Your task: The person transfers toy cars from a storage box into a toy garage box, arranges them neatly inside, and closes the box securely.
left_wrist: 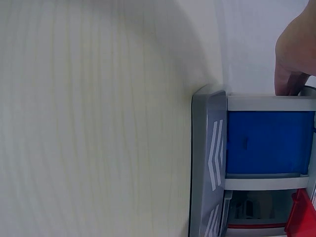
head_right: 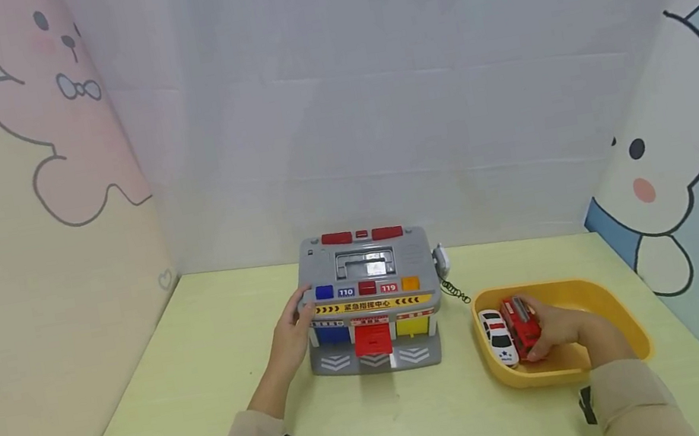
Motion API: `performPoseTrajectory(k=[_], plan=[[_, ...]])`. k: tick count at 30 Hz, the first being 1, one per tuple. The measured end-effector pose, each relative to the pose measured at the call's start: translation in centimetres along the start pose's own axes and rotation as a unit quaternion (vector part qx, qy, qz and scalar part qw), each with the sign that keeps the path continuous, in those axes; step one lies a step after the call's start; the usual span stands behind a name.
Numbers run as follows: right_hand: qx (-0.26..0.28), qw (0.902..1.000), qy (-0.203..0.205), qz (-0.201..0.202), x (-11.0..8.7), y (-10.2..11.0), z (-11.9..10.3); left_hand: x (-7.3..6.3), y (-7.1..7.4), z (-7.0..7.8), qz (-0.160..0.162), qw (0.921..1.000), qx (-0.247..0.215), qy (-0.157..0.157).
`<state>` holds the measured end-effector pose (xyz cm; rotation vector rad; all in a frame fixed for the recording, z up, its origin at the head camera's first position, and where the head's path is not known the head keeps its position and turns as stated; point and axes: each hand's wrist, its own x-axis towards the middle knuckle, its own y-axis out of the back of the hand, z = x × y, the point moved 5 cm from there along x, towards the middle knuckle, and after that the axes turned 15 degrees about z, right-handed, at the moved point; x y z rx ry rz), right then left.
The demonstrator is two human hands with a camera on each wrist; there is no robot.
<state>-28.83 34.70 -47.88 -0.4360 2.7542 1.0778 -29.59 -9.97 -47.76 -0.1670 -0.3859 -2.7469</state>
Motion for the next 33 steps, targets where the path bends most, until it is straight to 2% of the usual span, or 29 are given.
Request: performPoseTrajectory(k=[8, 23, 33], plan=[[-0.002, 0.9998, -0.004, -0.018, 0.0, 0.2, -0.1, 0.1, 0.0, 0.0, 0.000, 1.0000, 0.004, 0.004], [0.026, 0.9992, -0.001, 0.029, -0.5, -0.6, 0.8, 0.1, 0.0, 0.2, 0.000, 1.0000, 0.001, 0.001], [0.051, 0.9982, 0.014, 0.028, -0.8, -0.7, 1.1, 0.0, -0.1, 0.2, 0.000, 1.0000, 0.003, 0.001]])
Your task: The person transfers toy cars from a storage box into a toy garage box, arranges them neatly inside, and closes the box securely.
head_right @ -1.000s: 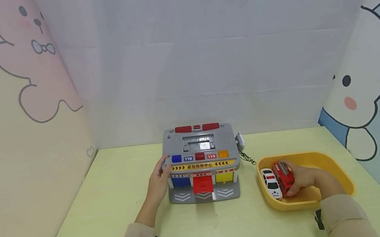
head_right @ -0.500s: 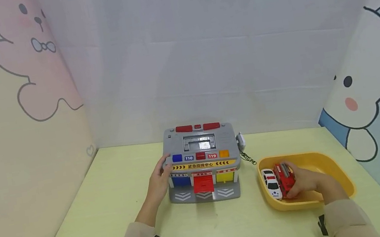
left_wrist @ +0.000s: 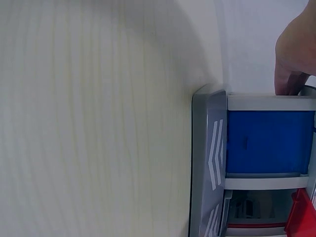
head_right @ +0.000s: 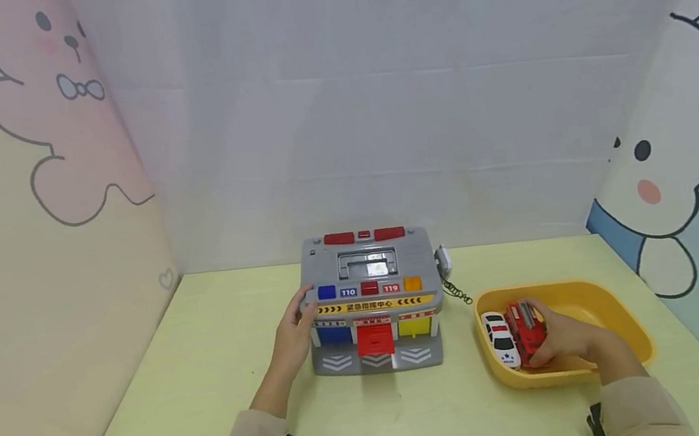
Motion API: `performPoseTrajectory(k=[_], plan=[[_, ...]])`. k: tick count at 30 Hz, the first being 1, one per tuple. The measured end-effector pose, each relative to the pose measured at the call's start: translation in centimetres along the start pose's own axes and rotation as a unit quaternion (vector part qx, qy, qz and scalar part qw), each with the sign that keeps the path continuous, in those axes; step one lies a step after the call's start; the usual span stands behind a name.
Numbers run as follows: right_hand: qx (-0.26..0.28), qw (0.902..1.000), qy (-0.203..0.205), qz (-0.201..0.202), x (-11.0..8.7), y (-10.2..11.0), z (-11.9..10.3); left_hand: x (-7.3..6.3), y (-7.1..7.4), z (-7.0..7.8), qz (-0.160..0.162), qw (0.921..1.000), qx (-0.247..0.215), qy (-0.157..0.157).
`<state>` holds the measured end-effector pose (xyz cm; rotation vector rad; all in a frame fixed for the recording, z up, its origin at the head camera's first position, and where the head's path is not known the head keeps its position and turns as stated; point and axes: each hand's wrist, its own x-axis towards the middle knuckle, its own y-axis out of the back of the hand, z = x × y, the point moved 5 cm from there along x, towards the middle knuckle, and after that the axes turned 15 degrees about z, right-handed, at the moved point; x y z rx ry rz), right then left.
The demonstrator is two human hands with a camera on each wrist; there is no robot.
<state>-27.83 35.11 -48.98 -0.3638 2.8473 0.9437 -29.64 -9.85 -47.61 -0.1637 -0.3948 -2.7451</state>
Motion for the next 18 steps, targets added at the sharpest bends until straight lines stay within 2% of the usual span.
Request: performPoseTrajectory(k=[9, 18], plan=[[0.013, 0.9998, -0.016, 0.006, 0.1, 0.0, 1.0, 0.0, 0.0, 0.1, -0.002, 1.0000, -0.003, 0.002], [0.035, 0.9993, -0.014, 0.002, 0.1, 0.1, 1.2, 0.1, 0.0, -0.1, 0.000, 1.0000, 0.000, 0.002]])
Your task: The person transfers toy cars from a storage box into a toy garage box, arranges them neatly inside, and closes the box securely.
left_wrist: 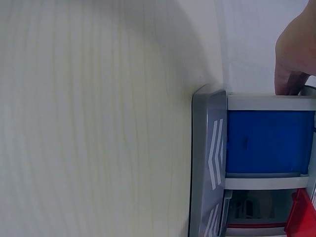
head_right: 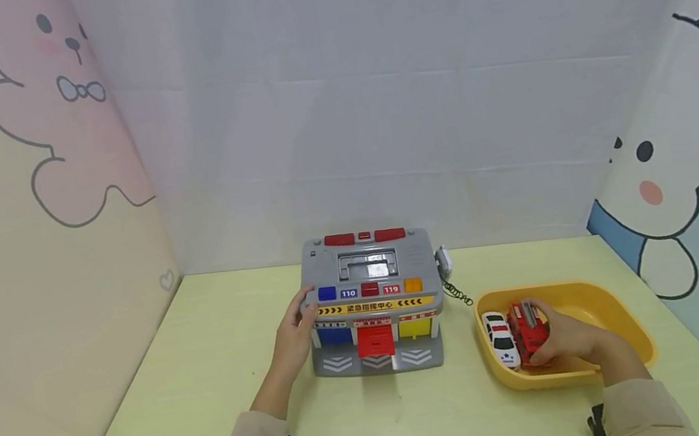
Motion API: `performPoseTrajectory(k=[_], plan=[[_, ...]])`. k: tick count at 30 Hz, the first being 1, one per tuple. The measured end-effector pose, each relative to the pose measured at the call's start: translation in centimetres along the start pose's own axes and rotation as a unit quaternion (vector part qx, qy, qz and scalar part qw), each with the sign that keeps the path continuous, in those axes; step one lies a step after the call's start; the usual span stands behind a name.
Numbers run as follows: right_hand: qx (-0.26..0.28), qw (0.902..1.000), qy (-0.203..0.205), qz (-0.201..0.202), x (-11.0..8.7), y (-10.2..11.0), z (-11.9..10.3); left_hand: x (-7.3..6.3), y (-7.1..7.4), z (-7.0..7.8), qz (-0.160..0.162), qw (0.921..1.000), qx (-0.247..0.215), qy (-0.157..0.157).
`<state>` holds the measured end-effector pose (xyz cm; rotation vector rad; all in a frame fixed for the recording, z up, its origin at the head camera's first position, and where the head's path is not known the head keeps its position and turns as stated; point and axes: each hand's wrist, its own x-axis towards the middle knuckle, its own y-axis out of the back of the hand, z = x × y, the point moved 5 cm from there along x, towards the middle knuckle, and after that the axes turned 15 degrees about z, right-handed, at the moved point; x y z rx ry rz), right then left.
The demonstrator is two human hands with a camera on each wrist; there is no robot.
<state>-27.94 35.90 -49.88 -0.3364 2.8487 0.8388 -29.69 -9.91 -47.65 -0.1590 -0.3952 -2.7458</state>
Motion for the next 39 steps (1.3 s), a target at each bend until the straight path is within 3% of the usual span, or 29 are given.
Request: performPoseTrajectory(k=[17, 23, 33, 39], plan=[[0.020, 0.9997, -0.004, 0.010, -0.5, 0.6, -0.9, -0.3, 0.1, 0.0, 0.003, 1.0000, 0.007, 0.006], [0.028, 0.9994, 0.019, 0.011, -0.6, 0.9, -2.0, -0.1, 0.1, 0.0, 0.006, 0.9999, 0.009, 0.006], [0.021, 0.9997, -0.004, 0.009, -1.2, 0.9, -3.7, -0.1, 0.0, 0.2, 0.001, 1.0000, 0.007, 0.004], [0.048, 0.9988, 0.010, -0.002, -1.6, 0.4, -4.7, -0.1, 0.0, 0.3, 0.003, 0.9999, 0.013, 0.004]])
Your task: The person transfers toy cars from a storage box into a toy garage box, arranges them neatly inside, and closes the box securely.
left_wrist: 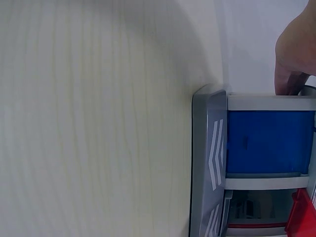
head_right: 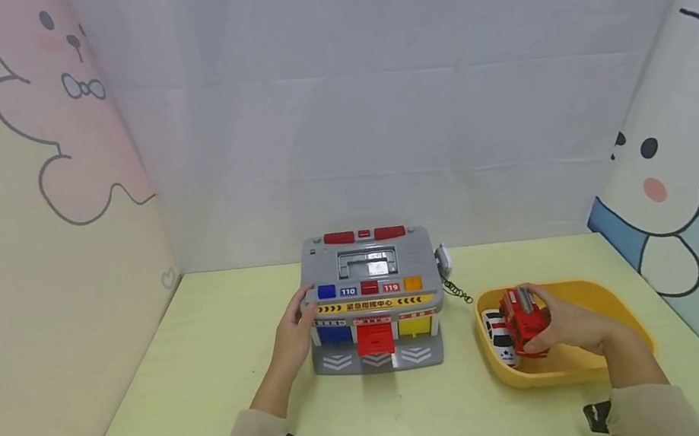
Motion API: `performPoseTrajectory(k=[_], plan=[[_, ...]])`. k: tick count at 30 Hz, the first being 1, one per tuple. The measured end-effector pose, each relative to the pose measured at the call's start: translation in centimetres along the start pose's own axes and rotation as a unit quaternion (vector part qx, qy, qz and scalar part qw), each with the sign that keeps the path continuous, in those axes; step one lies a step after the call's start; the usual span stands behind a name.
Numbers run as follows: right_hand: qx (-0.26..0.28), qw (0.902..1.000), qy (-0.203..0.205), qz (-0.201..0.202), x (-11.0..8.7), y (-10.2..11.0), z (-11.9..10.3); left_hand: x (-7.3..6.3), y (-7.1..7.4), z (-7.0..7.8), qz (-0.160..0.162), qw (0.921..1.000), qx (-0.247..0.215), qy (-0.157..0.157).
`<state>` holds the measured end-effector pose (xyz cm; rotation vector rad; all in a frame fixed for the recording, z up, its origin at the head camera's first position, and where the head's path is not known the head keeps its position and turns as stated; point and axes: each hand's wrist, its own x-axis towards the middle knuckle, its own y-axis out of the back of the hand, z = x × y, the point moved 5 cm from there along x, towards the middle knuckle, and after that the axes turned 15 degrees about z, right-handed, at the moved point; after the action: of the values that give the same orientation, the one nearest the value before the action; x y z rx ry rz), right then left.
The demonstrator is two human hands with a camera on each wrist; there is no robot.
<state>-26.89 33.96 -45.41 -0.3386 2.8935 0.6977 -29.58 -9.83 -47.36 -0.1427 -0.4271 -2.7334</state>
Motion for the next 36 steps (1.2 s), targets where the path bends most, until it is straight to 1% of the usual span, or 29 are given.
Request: performPoseTrajectory(k=[7, 17, 21, 30, 36], plan=[[0.014, 0.9999, 0.003, 0.003, -0.6, -0.6, -1.2, 0.1, 0.0, 0.2, -0.001, 1.0000, -0.001, -0.004], [0.022, 0.9991, 0.024, -0.029, -1.0, -1.5, -2.3, 0.1, 0.0, 0.1, 0.000, 1.0000, -0.005, -0.002], [0.018, 0.9989, 0.033, -0.029, -1.4, -1.9, -2.9, 0.0, 0.0, 0.0, 0.000, 1.0000, -0.006, -0.002], [0.004, 0.9992, 0.035, -0.020, -1.8, -2.9, -3.7, -0.1, 0.0, 0.0, 0.000, 0.9999, -0.010, 0.001], [0.001, 0.9994, 0.033, -0.013, -1.8, -3.6, -4.0, 0.1, 0.0, -0.2, -0.001, 0.9999, -0.007, -0.015]])
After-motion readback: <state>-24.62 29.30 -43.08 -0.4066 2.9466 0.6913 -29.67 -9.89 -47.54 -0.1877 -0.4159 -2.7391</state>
